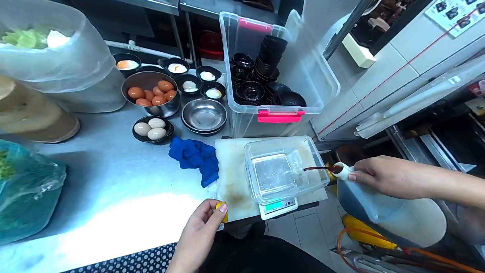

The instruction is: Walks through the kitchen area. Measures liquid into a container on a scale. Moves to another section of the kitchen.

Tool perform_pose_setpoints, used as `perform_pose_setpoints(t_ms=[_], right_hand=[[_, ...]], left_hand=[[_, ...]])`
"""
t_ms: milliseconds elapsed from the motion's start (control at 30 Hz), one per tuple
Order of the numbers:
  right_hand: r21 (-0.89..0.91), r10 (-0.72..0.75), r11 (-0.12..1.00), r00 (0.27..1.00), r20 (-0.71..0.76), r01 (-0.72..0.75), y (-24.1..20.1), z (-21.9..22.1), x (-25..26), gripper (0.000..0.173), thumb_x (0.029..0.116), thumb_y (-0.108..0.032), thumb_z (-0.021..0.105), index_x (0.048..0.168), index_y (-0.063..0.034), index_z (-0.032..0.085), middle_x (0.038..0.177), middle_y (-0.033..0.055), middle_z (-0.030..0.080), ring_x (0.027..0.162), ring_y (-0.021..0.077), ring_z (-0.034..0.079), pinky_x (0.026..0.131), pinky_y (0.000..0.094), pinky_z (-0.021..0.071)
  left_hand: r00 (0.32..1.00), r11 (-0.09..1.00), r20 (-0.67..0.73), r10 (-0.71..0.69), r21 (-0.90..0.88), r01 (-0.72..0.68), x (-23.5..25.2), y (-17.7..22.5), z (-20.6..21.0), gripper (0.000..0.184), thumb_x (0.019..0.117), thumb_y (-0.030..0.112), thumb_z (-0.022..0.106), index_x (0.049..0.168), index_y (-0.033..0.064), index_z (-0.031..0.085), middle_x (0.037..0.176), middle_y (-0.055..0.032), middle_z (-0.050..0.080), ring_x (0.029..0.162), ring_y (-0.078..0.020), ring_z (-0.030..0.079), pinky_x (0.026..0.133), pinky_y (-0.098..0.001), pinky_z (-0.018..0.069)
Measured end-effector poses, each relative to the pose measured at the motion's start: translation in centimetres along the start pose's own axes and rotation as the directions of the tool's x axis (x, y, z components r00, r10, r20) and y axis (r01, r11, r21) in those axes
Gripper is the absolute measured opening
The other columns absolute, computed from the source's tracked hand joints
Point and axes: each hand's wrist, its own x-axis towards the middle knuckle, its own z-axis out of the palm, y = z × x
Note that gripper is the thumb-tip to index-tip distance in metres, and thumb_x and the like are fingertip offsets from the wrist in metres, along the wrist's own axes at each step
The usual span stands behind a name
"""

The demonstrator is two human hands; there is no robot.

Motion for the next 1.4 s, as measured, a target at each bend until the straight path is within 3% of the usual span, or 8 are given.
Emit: perform_pose_setpoints(t_ms=[233, 700, 1133, 1400], right_hand=[[-0.02, -0.019, 1.0, 0.999, 0.038, 0.02, -0.8, -0.4, 0.0, 0.035, 0.1051, -0.041, 0.055, 0.084, -0.014, 0.062, 0.066, -0.0008, 0.057, 0.06, 0.0121, 0.057, 0.057, 0.0327, 0.0492], [-0.067, -0.023, 0.997, 1.0, 0.018, 0.024, -1.2, -0.8, -0.2, 0.033, 0.1038, -0.042, 0.056, 0.086, -0.015, 0.064, 0.067, -0.0011, 0.058, 0.061, 0.0123, 0.058, 0.058, 0.0336, 0.0502], [0.07, -0.035, 0.997, 0.996, -0.084, 0.041, 0.8, -1.5, -2.1, 0.03, 0.1039, -0.035, 0.059, 0.082, -0.015, 0.061, 0.063, -0.0005, 0.058, 0.054, 0.0126, 0.057, 0.052, 0.0325, 0.0493], [0.041, 0.011, 0.999, 1.0, -0.02, -0.01, 0.0, -1.3, -1.7, 0.031, 0.104, -0.039, 0.057, 0.085, -0.0158, 0.062, 0.065, -0.0009, 0.059, 0.057, 0.0118, 0.058, 0.054, 0.0325, 0.0505]], left_hand=[[1.0, 0.998, 0.02, 0.018, 0.056, -0.02, 0.1, 0.5, 0.3, 0.032, 0.0962, 0.045, 0.061, 0.104, 0.0142, 0.068, 0.079, -0.0008, 0.065, 0.064, -0.0106, 0.059, 0.056, -0.0229, 0.047], [1.0, 0.996, 0.006, -0.006, 0.094, 0.005, 0.1, -0.2, -0.3, 0.031, 0.0973, 0.044, 0.059, 0.105, 0.0152, 0.068, 0.079, 0.001, 0.066, 0.065, -0.0098, 0.06, 0.056, -0.0233, 0.0472], [1.0, 0.992, 0.008, -0.016, 0.122, 0.015, 0.6, -0.2, 0.2, 0.029, 0.0969, 0.044, 0.06, 0.104, 0.0166, 0.069, 0.079, 0.0014, 0.066, 0.067, -0.0106, 0.061, 0.058, -0.024, 0.0476], [1.0, 0.989, 0.016, -0.012, 0.147, 0.009, 0.8, -0.5, 0.6, 0.033, 0.0967, 0.048, 0.059, 0.104, 0.0172, 0.068, 0.079, 0.0019, 0.066, 0.069, -0.0111, 0.062, 0.06, -0.0253, 0.0497]])
